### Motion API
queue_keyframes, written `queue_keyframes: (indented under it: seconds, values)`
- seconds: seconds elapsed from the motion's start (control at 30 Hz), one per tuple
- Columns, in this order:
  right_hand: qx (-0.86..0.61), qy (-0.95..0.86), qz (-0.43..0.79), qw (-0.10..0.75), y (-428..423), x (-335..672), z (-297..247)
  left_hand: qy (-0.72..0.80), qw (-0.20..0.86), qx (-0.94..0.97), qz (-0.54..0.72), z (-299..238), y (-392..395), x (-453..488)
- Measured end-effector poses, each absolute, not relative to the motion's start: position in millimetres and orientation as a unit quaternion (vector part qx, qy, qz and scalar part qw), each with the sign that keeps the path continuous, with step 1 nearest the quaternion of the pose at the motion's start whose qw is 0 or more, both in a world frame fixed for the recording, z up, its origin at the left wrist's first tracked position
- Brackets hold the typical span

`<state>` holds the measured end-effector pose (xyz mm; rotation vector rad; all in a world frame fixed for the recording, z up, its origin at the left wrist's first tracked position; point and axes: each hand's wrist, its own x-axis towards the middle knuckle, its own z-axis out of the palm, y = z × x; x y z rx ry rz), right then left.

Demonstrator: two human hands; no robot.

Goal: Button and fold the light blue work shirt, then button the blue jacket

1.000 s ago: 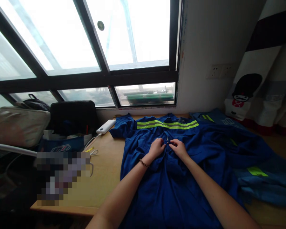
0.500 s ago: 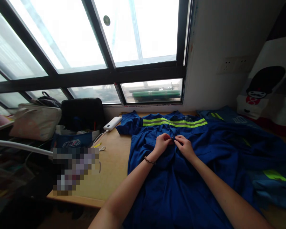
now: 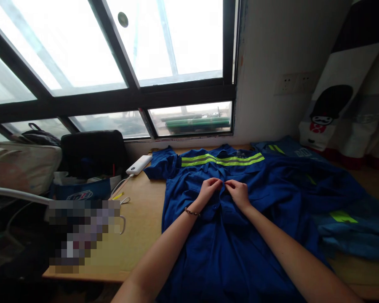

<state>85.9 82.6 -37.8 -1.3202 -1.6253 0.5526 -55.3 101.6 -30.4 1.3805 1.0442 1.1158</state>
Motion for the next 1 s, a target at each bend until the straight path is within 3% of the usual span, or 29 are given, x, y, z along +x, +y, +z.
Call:
queue_keyframes:
  seconds: [0.2,0.5,1.0]
  values:
    - [-0.609,-0.702,0.095,0.357,80.1,80.7,-34.1,0.444,0.476,0.598,0.467,-33.6,104.4,-51.5]
    - [-0.536,-0.669,0.238,0.457,91.3,85.2,-40.5,0.457,0.514,0.531,0.496,-40.4,107.8,-52.4]
    - [-0.521,-0.661,0.307,0.444,95.8,86.6,-42.8,0.424,0.501,0.564,0.5,-38.7,105.4,-49.4]
